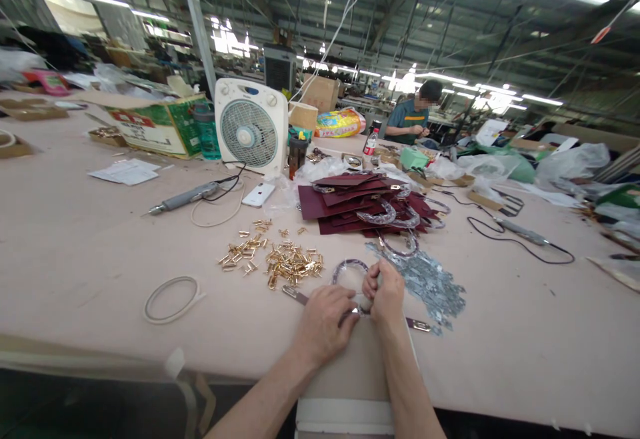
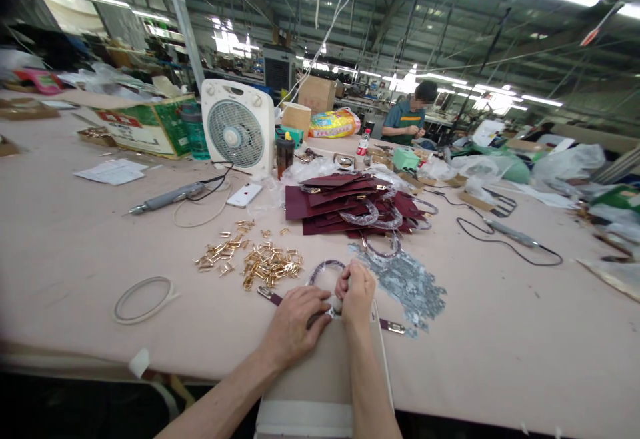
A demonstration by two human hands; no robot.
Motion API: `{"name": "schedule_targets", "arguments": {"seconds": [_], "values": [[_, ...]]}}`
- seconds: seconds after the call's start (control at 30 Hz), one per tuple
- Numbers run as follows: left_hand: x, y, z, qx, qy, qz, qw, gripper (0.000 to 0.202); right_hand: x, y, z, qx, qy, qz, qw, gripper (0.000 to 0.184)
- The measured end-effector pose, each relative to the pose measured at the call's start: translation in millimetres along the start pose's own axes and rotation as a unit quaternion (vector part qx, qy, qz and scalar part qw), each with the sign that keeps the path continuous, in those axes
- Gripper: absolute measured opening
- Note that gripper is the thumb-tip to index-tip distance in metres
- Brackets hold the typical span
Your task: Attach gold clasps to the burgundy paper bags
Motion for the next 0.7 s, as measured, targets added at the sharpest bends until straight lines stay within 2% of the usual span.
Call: {"name": "schedule_targets", "arguments": {"seconds": [0.1,0.2,0.27,0.33,0.4,0.5,0.6,0.7], "values": [[-2,-1,-0.1,0.002,-0.001,-0.005,1.000,0.010,2,15,-1,0.009,0.074,0.056,0.996,0.045],[-4,-3,1.8,0.008,0.003,-0.004,1.000,0.011,3,31,-4,-0.003,0.159,0.120,0.980,0.046],[-4,-4,3.4,0.017,0.007,-0.001,1.000,0.014,5,38,-5,-0.007,0.180,0.142,0.973,0.044],[-4,-4,4.3,0.033,0.006,0.002,0.999,0.019,10,40,-5,0.004,0.155,0.136,0.978,0.043],[-5,-4,4.5,0.053,-0.001,0.005,0.999,0.034,19,40,-5,0.024,0.098,0.131,0.986,0.042],[-6,-5,4.7,0.075,-0.011,0.012,0.997,0.053,37,41,-6,0.055,0.010,0.169,0.984,0.039],[-9,-7,6.3,0.078,-0.015,0.014,0.997,0.050,35,41,-8,0.075,0.004,0.176,0.982,0.041],[-13,-11,8.2,0.072,-0.013,0.011,0.997,0.041,16,36,-8,0.062,0.078,0.107,0.989,0.046]]}}
Point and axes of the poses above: each hand's wrist, its own y-axis away from the middle knuckle, its own z-axis out of the back of the hand, x = y × z, the point moved 4 cm from there along -y, towards the middle knuckle, and after that the axes turned 15 degrees about -z, right-handed, at the moved point
